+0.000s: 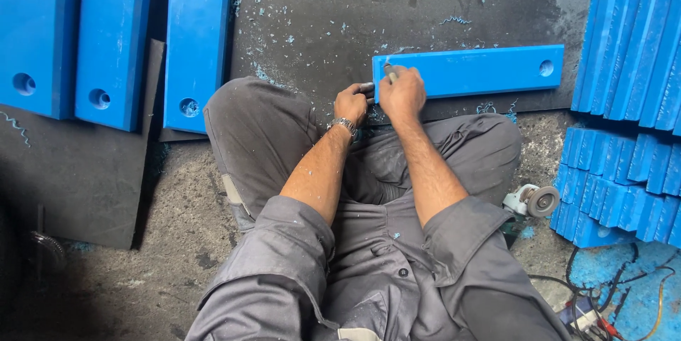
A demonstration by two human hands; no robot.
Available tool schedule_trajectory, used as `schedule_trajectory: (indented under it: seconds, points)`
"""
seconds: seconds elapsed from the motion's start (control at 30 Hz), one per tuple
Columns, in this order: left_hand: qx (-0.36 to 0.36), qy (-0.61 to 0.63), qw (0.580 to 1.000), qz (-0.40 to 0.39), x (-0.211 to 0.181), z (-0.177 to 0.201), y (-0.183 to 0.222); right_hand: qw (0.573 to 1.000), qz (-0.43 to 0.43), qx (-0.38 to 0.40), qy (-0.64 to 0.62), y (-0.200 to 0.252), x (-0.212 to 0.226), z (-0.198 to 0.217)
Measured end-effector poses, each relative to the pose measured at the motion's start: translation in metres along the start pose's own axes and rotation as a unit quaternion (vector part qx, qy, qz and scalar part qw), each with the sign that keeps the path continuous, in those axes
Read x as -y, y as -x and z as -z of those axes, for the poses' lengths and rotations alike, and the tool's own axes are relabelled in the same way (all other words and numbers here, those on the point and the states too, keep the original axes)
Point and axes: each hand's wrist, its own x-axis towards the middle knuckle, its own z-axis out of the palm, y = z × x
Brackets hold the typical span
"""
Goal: Using an angle grinder and a manual deburring tool to smooth the edges and surfaces of blue plastic blocks.
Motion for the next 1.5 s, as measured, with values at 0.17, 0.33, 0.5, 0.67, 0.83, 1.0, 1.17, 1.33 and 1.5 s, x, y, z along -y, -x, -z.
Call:
schedule_trajectory:
  seconds: [0.17, 0.33, 0.5, 0.67, 0.83, 1.0, 1.17, 1.33, 1.5]
  points:
    - [-0.035, 0.018, 0.999, 0.036, 0.027, 0.002, -0.018, 0.992, 0.050, 0.060, -0.104, 0.024, 0.042, -0.006]
    - [-0.077, -0.126, 0.989, -0.009, -0.041, 0.001, 0.016, 0.984, 0.050, 0.018, -0.168, 0.036, 0.012, 0.041]
    - [-0.115, -0.180, 0.941, -0.263, -0.087, 0.000, 0.020, 0.940, -0.120, 0.038, -0.318, 0.056, -0.065, 0.091]
    - [-0.086, -0.258, 0.923, -0.271, -0.096, -0.004, -0.005, 0.900, -0.145, 0.059, -0.408, 0.070, -0.087, 0.103]
    - [-0.117, -0.286, 0.895, -0.321, -0.066, -0.001, -0.018, 0.931, -0.067, 0.038, -0.357, 0.066, -0.089, 0.077]
    - [-0.147, -0.350, 0.907, -0.183, -0.066, -0.001, -0.003, 0.953, -0.089, 0.058, -0.282, 0.067, -0.068, 0.083]
    - [-0.139, -0.348, 0.838, -0.397, -0.083, 0.002, 0.005, 0.958, -0.063, 0.046, -0.277, 0.069, -0.076, 0.083]
    - [-0.072, -0.432, 0.811, -0.387, -0.097, 0.010, -0.012, 0.966, -0.022, 0.030, -0.257, 0.071, -0.078, 0.081]
    - [-0.017, -0.508, 0.727, -0.461, -0.102, 0.010, -0.030, 0.967, -0.020, 0.038, -0.250, 0.068, -0.083, 0.075]
